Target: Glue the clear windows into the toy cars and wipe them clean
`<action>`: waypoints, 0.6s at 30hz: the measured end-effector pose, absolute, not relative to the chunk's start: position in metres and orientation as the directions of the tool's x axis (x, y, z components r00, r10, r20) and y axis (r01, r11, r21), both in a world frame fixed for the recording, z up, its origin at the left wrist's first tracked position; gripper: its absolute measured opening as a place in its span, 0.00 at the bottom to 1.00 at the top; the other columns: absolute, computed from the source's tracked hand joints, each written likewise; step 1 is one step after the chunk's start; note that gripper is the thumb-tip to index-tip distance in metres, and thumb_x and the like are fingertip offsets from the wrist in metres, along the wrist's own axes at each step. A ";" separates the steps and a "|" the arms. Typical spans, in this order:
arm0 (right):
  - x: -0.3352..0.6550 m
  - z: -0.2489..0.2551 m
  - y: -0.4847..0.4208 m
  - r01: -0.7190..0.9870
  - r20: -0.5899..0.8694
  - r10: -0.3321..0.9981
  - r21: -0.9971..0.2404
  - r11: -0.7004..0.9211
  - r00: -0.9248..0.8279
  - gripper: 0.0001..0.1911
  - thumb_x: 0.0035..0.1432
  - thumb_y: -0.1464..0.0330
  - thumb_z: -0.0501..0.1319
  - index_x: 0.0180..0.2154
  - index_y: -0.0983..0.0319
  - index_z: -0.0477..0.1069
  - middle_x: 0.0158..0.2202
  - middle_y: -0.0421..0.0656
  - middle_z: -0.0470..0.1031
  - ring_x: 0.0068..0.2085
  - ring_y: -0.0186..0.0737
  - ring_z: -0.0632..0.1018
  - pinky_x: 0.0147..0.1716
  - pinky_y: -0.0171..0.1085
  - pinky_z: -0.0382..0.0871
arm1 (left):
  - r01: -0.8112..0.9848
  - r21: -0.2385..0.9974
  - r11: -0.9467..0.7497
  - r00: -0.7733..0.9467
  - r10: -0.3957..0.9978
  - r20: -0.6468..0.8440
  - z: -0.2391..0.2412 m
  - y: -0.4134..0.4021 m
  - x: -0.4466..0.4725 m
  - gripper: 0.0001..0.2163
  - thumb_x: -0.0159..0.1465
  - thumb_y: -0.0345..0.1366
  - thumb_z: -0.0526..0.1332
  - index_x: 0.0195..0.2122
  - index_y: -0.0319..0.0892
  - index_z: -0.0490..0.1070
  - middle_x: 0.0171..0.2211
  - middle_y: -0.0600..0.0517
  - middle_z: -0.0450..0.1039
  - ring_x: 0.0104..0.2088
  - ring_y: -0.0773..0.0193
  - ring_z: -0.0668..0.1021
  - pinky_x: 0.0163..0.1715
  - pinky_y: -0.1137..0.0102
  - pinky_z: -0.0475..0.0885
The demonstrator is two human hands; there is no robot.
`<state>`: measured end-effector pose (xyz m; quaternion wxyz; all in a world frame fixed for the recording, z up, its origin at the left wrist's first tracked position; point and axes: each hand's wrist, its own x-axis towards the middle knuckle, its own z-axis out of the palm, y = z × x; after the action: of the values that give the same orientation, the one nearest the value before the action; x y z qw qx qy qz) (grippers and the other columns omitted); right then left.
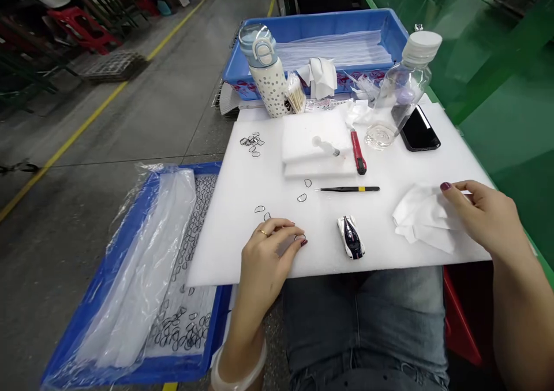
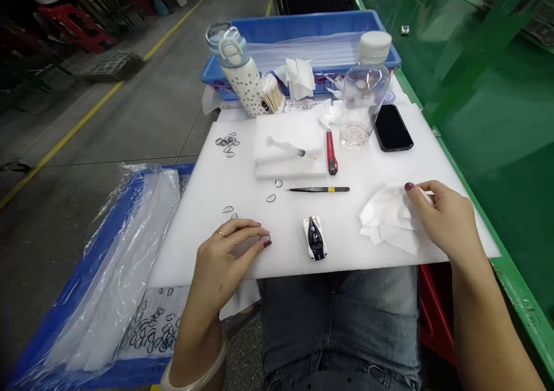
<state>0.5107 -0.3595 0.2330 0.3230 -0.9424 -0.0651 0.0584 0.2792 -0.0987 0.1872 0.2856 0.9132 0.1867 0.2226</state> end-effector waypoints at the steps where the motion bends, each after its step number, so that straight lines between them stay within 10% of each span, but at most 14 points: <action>1: 0.510 0.231 -0.363 0.114 -0.046 0.174 -0.593 -0.797 0.984 0.12 0.56 0.55 0.62 0.28 0.56 0.72 0.20 0.41 0.62 0.24 0.40 0.63 0.28 0.43 0.54 | 0.227 0.601 -0.766 0.837 0.468 0.282 0.189 -0.098 0.279 0.03 0.62 0.33 0.64 0.34 0.46 0.77 0.38 0.51 0.77 0.39 0.57 0.79 0.37 0.61 0.76; 6: 0.511 0.228 -0.374 0.116 0.018 0.148 -0.719 -0.685 0.989 0.12 0.58 0.59 0.58 0.25 0.57 0.65 0.21 0.38 0.57 0.24 0.37 0.59 0.27 0.41 0.51 | 0.176 0.541 -0.823 0.844 0.409 0.348 0.193 -0.106 0.276 0.05 0.65 0.29 0.60 0.33 0.43 0.73 0.32 0.53 0.77 0.33 0.61 0.79 0.33 0.66 0.75; 11: 0.516 0.230 -0.387 0.102 0.035 0.096 -0.341 -0.935 0.995 0.17 0.60 0.57 0.55 0.23 0.56 0.62 0.19 0.40 0.62 0.25 0.42 0.63 0.31 0.44 0.55 | 0.060 0.395 -0.917 0.825 0.269 0.497 0.192 -0.117 0.266 0.04 0.65 0.29 0.62 0.38 0.42 0.76 0.36 0.50 0.80 0.36 0.60 0.81 0.37 0.65 0.79; 14: 0.518 0.224 -0.400 0.056 0.000 0.070 -0.602 -0.797 0.998 0.13 0.57 0.61 0.59 0.21 0.56 0.68 0.21 0.41 0.64 0.26 0.40 0.64 0.30 0.44 0.55 | 0.040 0.350 -0.936 0.835 0.224 0.503 0.192 -0.114 0.264 0.05 0.65 0.29 0.62 0.40 0.41 0.76 0.37 0.49 0.80 0.37 0.60 0.82 0.37 0.65 0.80; 18: 0.538 0.207 -0.420 -0.051 -0.040 -0.112 -0.994 -0.096 0.993 0.11 0.51 0.71 0.63 0.20 0.53 0.77 0.22 0.43 0.70 0.24 0.33 0.67 0.25 0.43 0.54 | 0.090 0.300 -0.950 0.851 0.230 0.473 0.194 -0.108 0.265 0.06 0.68 0.32 0.60 0.42 0.39 0.76 0.39 0.47 0.80 0.35 0.58 0.83 0.33 0.64 0.81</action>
<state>0.5379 -0.4197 0.2070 0.6700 -0.7400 0.0550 -0.0226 0.2649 -0.1078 0.1944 0.1344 0.9525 0.0842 0.2600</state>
